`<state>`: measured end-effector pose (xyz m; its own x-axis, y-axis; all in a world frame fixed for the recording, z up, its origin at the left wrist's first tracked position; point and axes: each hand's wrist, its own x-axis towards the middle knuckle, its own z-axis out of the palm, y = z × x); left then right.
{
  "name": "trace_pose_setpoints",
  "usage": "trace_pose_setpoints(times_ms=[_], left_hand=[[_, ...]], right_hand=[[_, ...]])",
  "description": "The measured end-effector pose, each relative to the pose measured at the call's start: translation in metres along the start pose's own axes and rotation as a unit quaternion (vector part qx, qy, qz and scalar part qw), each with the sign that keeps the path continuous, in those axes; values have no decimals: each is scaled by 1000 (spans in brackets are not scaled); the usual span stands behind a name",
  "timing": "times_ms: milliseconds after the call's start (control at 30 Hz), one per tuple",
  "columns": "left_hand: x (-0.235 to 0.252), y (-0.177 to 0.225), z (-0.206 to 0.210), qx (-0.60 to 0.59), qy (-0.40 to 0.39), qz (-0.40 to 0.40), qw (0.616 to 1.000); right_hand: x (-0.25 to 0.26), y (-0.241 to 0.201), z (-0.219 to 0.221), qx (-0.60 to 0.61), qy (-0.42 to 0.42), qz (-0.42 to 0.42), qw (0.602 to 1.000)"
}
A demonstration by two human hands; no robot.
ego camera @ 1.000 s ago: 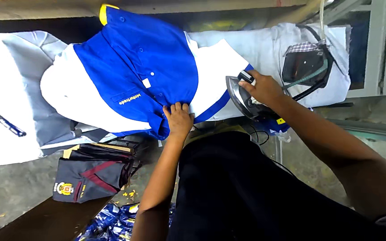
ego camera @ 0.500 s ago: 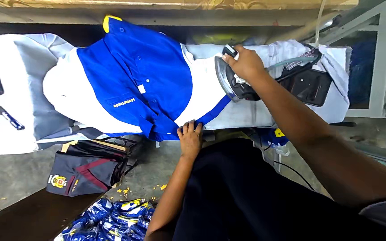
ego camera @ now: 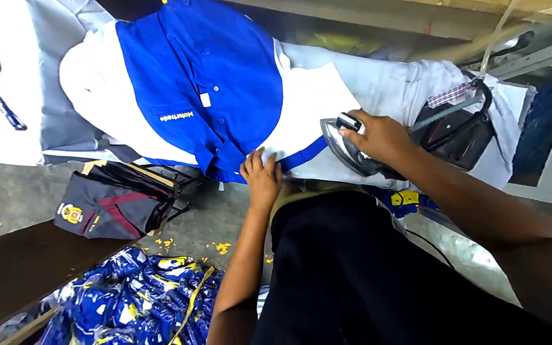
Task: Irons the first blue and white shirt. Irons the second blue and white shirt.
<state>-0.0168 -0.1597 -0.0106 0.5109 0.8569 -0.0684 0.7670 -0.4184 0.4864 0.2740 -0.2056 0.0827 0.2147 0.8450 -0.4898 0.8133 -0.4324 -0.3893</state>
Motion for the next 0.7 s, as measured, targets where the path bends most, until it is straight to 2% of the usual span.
trace_pose_setpoints(times_ms=[133, 233, 400, 567, 700], left_hand=[[68, -13, -19, 40, -19, -21, 999], [94, -30, -19, 90, -56, -52, 993], [97, -34, -17, 116, -71, -78, 988], [97, -32, -19, 124, -75, -80, 986], [97, -32, -14, 126, -79, -90, 985]], right_hand=[[-14, -16, 24, -8, -16, -70, 997], [-19, -21, 31, -30, -37, -88, 995], [-9, -28, 25, -24, -22, -3, 999], [-16, -18, 28, -38, -45, -45, 997], [-13, -21, 24, -26, -40, 5, 999]])
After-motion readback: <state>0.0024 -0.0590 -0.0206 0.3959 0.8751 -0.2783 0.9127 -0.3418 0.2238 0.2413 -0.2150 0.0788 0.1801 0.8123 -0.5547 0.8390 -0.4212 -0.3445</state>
